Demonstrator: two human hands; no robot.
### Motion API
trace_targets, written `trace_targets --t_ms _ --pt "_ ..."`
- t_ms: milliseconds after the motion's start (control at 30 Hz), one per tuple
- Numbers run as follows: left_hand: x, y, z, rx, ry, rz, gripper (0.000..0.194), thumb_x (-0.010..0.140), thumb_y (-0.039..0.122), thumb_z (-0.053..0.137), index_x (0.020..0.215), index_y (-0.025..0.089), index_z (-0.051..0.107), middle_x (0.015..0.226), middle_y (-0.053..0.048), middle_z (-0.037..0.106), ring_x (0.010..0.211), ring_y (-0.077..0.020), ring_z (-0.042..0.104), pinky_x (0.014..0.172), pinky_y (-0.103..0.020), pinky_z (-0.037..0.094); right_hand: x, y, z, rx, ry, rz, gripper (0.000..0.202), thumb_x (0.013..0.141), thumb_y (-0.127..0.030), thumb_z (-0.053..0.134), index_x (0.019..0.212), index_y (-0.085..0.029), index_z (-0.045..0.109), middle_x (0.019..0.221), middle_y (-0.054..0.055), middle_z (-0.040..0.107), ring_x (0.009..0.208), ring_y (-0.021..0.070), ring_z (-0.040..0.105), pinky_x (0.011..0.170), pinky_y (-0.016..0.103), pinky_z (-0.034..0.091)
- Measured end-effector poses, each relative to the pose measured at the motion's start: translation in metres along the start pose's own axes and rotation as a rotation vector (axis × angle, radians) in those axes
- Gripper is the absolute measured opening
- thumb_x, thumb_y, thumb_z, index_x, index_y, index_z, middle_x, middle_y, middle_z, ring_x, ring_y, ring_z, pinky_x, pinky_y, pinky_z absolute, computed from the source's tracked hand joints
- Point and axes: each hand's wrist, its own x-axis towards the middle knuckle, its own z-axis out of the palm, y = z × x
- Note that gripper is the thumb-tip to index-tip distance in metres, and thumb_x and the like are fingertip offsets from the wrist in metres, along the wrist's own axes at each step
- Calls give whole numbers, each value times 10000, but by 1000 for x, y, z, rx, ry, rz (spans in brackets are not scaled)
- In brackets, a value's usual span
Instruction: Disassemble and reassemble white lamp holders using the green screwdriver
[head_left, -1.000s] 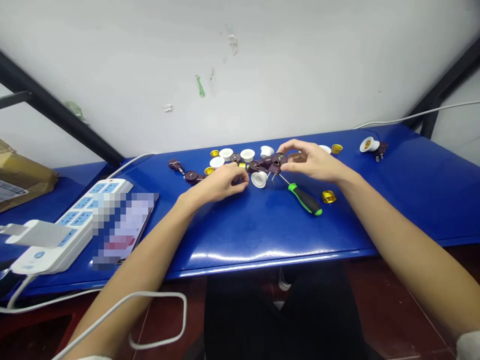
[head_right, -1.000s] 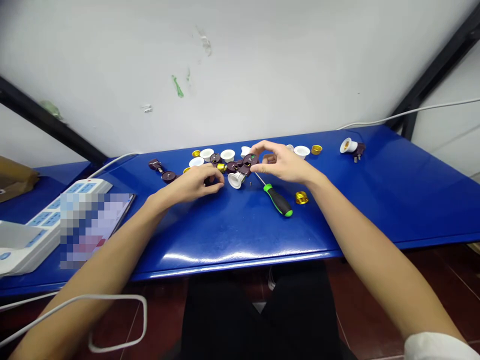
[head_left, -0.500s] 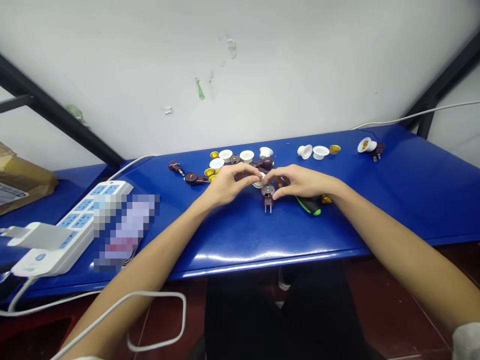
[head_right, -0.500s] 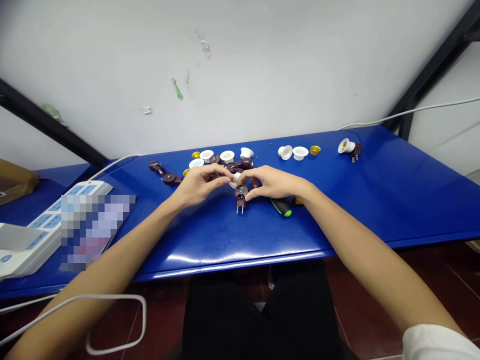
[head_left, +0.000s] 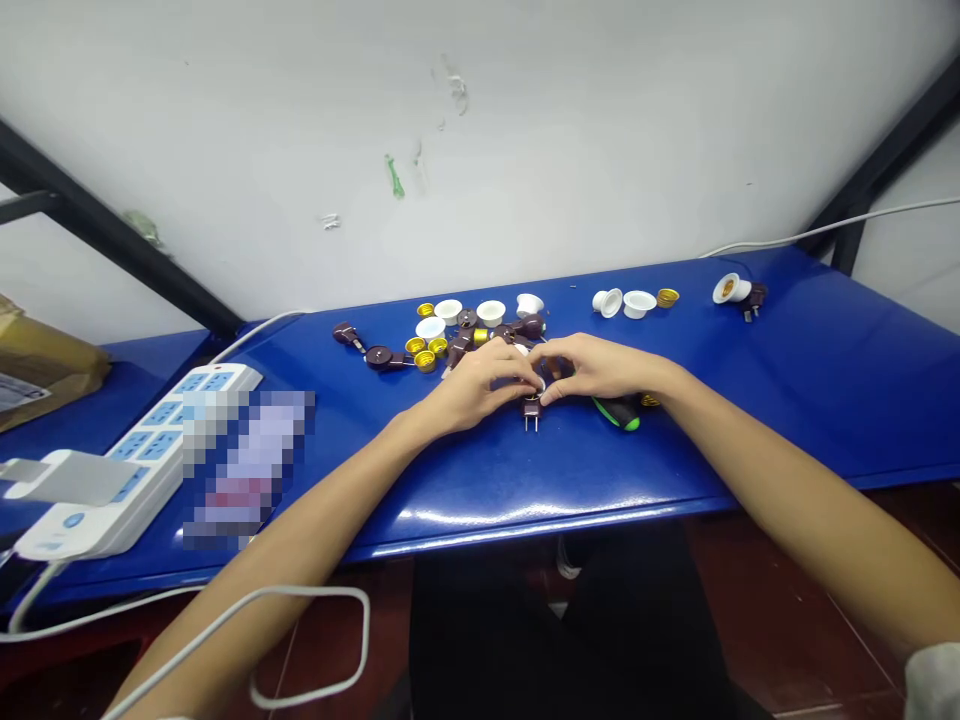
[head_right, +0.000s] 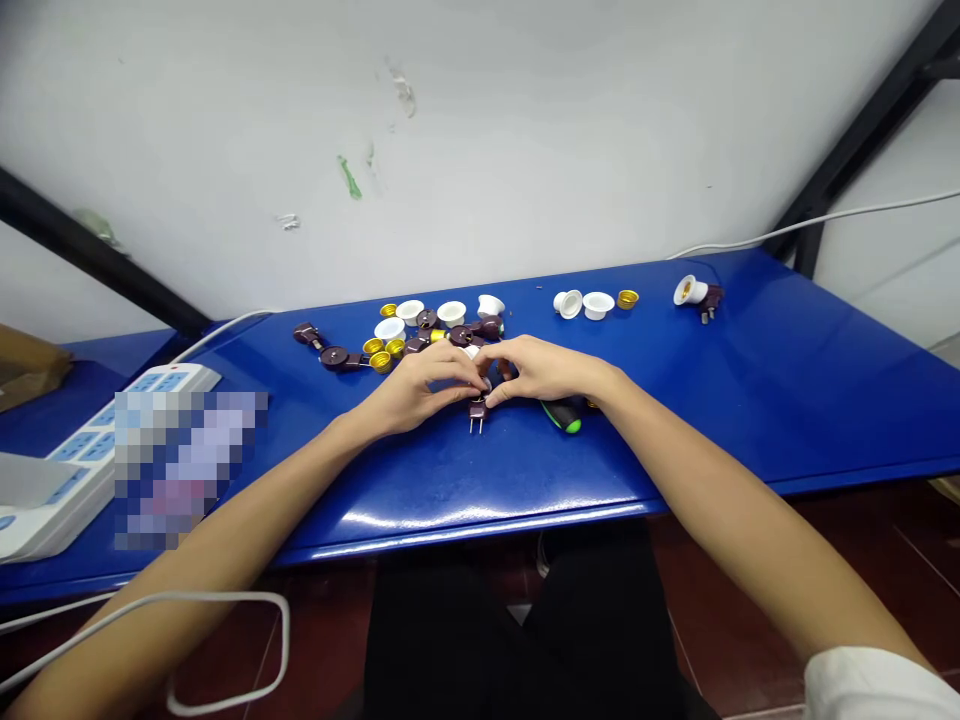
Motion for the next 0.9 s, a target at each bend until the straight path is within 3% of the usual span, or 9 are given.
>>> trace_targets --t_ms 133,400,533,900 --pt "1 0 -2 90 -6 66 142 1016 267 675 1060 233 806 1037 -77 759 1004 -202 657 906 -350 559 0 -1 0 2 -2 13 434 869 -532 791 1141 -197 750 924 33 698 769 181 564 740 305 408" --pt "1 0 -4 129 -47 36 149 1045 267 624 1053 214 763 1049 -79 729 1029 -207 655 926 -357 555 1 -1 0 -4 4 8 422 874 -503 794 1144 -180 753 894 32 679 769 183 554 744 306 414" --pt "-1 0 -5 139 -20 4 143 1004 309 701 1106 214 732 1094 -78 701 1046 -210 661 945 -368 566 1 2 2 -2 19 12 464 876 -526 793 1186 -184 738 910 32 678 782 189 564 744 309 421" --pt "0 2 -6 204 -76 60 166 1023 349 668 1101 232 758 1111 -87 675 1068 -220 640 958 -385 566 2 3 2 0 40 -5 391 882 -455 785 1174 -199 739 983 47 718 811 197 599 771 317 441"
